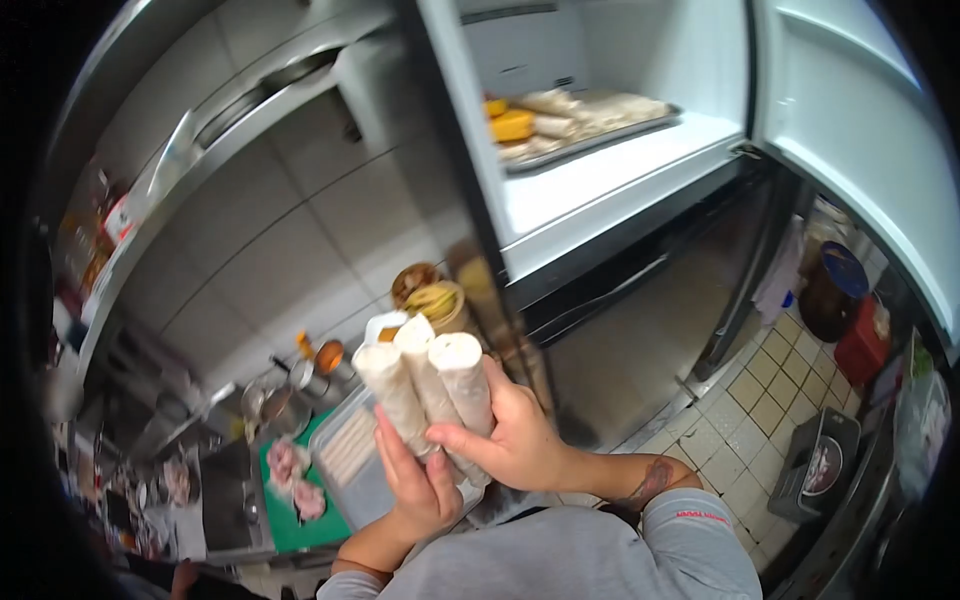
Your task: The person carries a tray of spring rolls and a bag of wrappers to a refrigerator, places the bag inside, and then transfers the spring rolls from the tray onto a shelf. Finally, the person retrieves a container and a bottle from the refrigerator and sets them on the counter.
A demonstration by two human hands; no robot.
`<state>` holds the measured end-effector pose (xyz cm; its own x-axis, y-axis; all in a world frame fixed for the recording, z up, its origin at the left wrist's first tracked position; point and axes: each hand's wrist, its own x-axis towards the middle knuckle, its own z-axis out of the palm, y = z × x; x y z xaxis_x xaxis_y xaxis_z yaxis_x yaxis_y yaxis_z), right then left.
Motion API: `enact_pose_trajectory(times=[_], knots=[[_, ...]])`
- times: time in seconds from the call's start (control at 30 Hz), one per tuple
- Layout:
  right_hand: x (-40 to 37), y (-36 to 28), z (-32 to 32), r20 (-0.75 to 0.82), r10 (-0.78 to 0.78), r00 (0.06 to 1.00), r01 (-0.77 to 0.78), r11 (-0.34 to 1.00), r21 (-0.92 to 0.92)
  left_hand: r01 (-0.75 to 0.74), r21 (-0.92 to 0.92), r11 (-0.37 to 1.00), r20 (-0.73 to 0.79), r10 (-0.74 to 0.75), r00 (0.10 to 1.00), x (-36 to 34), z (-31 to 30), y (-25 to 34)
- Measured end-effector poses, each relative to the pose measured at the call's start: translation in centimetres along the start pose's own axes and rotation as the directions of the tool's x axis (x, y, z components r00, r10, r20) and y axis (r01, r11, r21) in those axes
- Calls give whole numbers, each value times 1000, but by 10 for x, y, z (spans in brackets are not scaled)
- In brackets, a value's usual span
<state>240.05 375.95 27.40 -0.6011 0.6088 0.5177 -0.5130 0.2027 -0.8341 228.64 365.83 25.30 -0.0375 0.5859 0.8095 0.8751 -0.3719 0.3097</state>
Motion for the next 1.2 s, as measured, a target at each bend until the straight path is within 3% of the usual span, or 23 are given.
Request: enact_pose_trajectory(times=[0.13, 0.27, 0.33, 0.4, 0.47, 0.6, 0.67, 0.73, 0.83, 0.93, 1.0, 1.17, 1.2], knots=[[1, -54, -61, 67, -33, 997, 43, 987, -152, -208, 11, 978, -75, 208, 975, 43, 41, 28], [20, -104, -123, 42, -54, 998, 63, 964, -260, -129, -185, 974, 58, 142, 988, 104, 81, 64], [41, -113, -161, 20, -67, 998, 69, 975, -212, -24, -259, 965, 145, 63, 987, 140, 105, 79], [66, -128, -205, 27, 83, 996, -72, 958, -277, -27, -249, 968, 217, 83, 973, 182, 127, 85], [97, -128, -245, 81, 122, 989, -114, 989, -91, 133, -294, 946, 290, -44, 956, 221, 153, 88], [163, -140, -309, 163, 207, 965, -209, 978, -6, 233, -283, 930, 258, -160, 953, 304, 212, 70], [207, -140, -340, 220, 227, 949, -227, 974, -22, 411, -354, 840, 249, -339, 907, 352, 241, 42], [246, -140, -355, 187, 270, 945, -273, 962, -13, 586, -446, 676, 447, -400, 800, 388, 224, 54], [300, -133, -371, 138, 317, 938, -324, 945, 33, 703, -474, 530, 477, -517, 711, 433, 233, 35], [333, -127, -370, 80, 379, 922, -380, 925, 1, 750, -388, 535, 414, -626, 661, 457, 242, 13], [355, -111, -370, 57, 422, 905, -422, 906, -14, 761, -339, 554, 439, -622, 648, 463, 245, -7], [391, -73, -366, 116, 506, 855, -480, 856, -191, 867, -184, 463, 333, -801, 498, 471, 264, -52], [390, -69, -365, 79, 508, 858, -481, 847, -228, 851, -20, 525, 346, -794, 499, 472, 269, -73]])
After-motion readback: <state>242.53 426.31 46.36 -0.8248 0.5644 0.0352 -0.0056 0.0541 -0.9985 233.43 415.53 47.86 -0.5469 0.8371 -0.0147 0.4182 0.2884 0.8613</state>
